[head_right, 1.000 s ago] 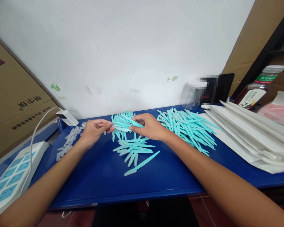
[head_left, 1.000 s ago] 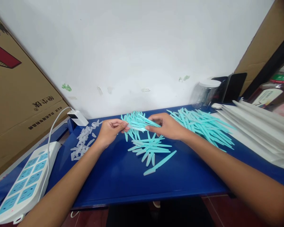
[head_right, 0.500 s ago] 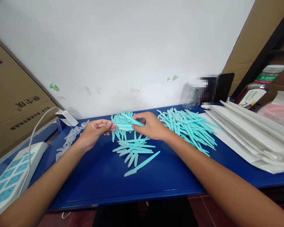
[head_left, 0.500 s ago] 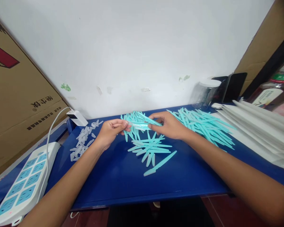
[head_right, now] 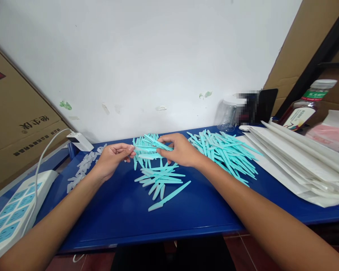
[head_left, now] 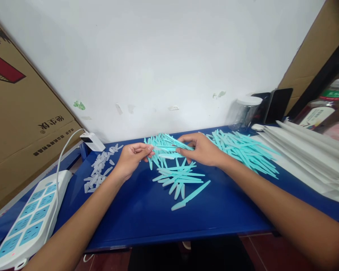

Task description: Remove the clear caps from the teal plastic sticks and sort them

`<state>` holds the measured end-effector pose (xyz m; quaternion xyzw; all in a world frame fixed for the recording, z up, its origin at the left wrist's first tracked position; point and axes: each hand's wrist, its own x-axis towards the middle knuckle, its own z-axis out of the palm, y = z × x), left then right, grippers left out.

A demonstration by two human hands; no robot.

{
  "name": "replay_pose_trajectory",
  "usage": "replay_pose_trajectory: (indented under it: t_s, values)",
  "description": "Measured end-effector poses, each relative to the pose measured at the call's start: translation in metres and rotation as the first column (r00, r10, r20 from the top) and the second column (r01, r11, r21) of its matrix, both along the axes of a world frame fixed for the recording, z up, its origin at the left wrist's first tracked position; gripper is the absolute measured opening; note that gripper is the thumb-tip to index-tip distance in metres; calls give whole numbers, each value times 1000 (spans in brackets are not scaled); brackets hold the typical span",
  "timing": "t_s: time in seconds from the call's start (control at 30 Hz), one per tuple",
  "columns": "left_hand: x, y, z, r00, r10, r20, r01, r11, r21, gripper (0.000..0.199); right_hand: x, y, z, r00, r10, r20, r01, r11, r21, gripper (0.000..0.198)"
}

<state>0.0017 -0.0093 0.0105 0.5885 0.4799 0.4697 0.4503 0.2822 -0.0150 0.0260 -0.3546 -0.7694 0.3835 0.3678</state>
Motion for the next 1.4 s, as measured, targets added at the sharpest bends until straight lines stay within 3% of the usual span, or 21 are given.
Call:
replay_pose_trajectory:
  t_s: [0.43, 0.6, 0.7, 0.8, 0.87, 1.03, 1.17, 1.3, 1.4]
  values:
    - [9, -8, -9, 982, -104, -159, 122, 986, 113, 31, -7, -2, -5, 996, 67, -51, -71, 993, -91, 27]
    - [8, -7, -3, 961, -143, -236, 176, 976, 127, 34, -6, 0, -9, 996, 60, -65, -67, 993, -99, 31]
    - [-7, -3, 8, 889, -157, -430, 246, 956, 161, 34, -5, 1, -8, 997, 9, -76, -16, 996, -83, 31]
    - [-30, 6, 20, 753, -66, -655, 269, 939, 214, 34, -2, 3, -7, 998, -41, -44, 37, 996, -80, 31]
    - [-45, 12, 23, 687, -32, -726, 278, 935, 222, 32, 0, 4, -6, 998, -57, -5, 56, 995, -81, 29]
    - [-63, 22, 16, 577, -44, -815, 260, 956, 132, 31, 1, 4, -6, 998, -51, 29, 54, 994, -98, 28]
    - [-70, 28, 4, 576, 25, -817, 181, 971, 157, 46, 0, 3, -5, 997, -58, 58, 62, 995, -81, 30]
    - [-71, 33, -3, 545, -75, -835, 269, 959, 90, 40, 1, 4, -6, 995, -62, 72, 67, 995, -75, 29]
    - [-70, 35, -6, 499, -83, -863, 296, 952, 79, 35, 0, 3, -6, 996, -54, 72, 59, 996, -69, 28]
